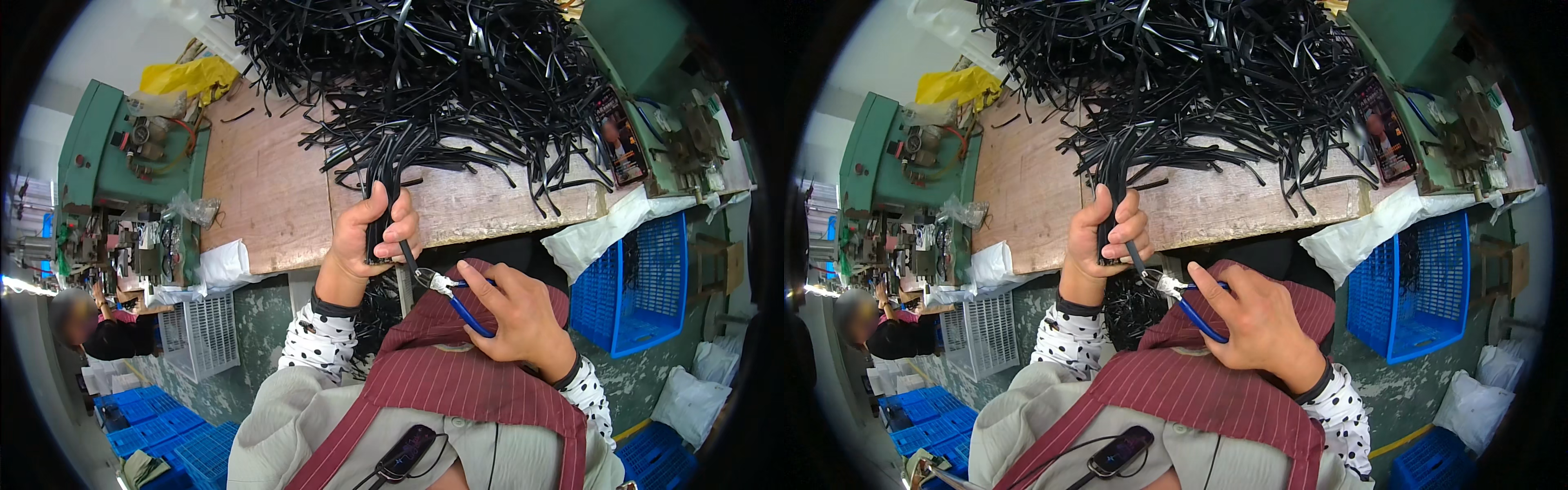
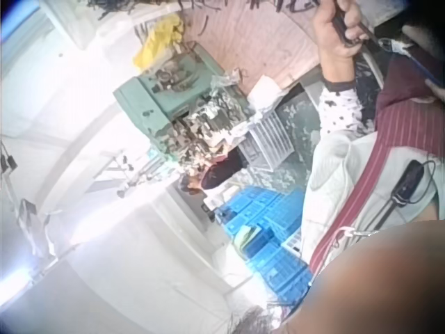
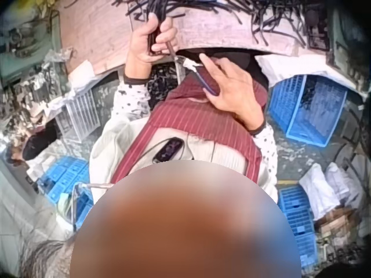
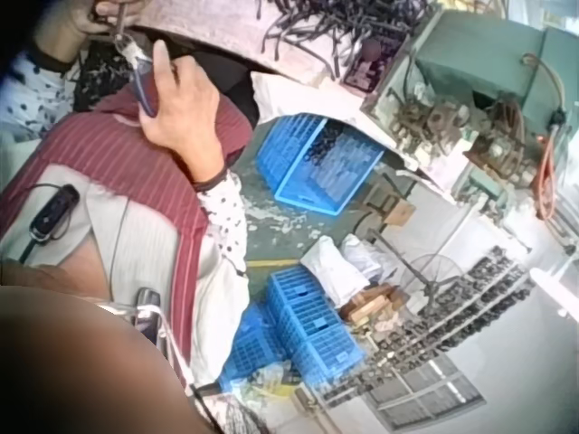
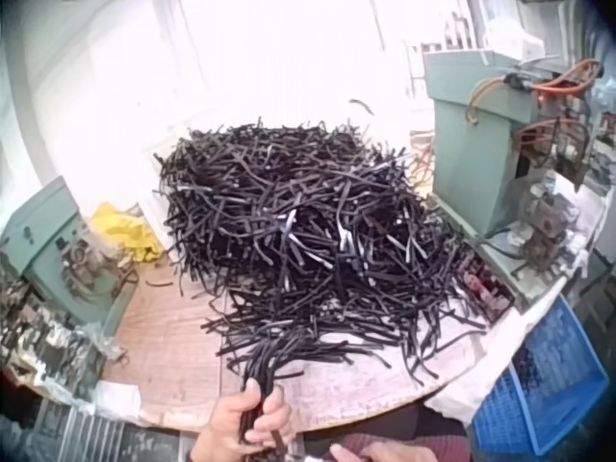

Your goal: The person repeatedly picks black cables from a large pile on a wooden table and cuts them into shorter pieces using blue-handled pliers. The cut pieces are dropped back onto the table. The person occasionally reaches into a white bin to retrieve more cables.

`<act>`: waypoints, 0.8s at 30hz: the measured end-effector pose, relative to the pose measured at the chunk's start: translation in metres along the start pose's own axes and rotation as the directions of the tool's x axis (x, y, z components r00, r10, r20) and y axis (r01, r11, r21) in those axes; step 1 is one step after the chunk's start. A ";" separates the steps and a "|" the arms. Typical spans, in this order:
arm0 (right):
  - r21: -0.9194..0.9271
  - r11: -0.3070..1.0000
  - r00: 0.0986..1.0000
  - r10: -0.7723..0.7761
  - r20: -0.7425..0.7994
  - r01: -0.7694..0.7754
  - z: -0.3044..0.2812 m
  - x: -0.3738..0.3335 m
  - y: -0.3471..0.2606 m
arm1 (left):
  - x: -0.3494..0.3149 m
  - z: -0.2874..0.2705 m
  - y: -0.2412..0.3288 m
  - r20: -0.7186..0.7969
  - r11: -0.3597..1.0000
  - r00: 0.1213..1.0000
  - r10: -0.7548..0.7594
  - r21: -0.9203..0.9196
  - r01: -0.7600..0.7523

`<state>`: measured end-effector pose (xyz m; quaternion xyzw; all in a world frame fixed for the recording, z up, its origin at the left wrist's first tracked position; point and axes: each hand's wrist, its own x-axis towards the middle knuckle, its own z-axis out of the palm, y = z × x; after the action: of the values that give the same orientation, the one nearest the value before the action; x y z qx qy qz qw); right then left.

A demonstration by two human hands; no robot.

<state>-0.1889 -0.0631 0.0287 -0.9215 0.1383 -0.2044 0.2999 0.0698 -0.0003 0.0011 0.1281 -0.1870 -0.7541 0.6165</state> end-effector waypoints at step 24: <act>0.336 0.888 0.949 0.301 0.092 -0.314 0.013 -0.015 0.009 | -0.014 0.029 -0.042 -0.270 0.677 0.695 0.666 0.611 -0.411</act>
<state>-0.1967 -0.0578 0.0093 -0.8244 0.2386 -0.1579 0.4884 0.0235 0.0239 0.0084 0.4012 -0.2513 -0.3972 0.7862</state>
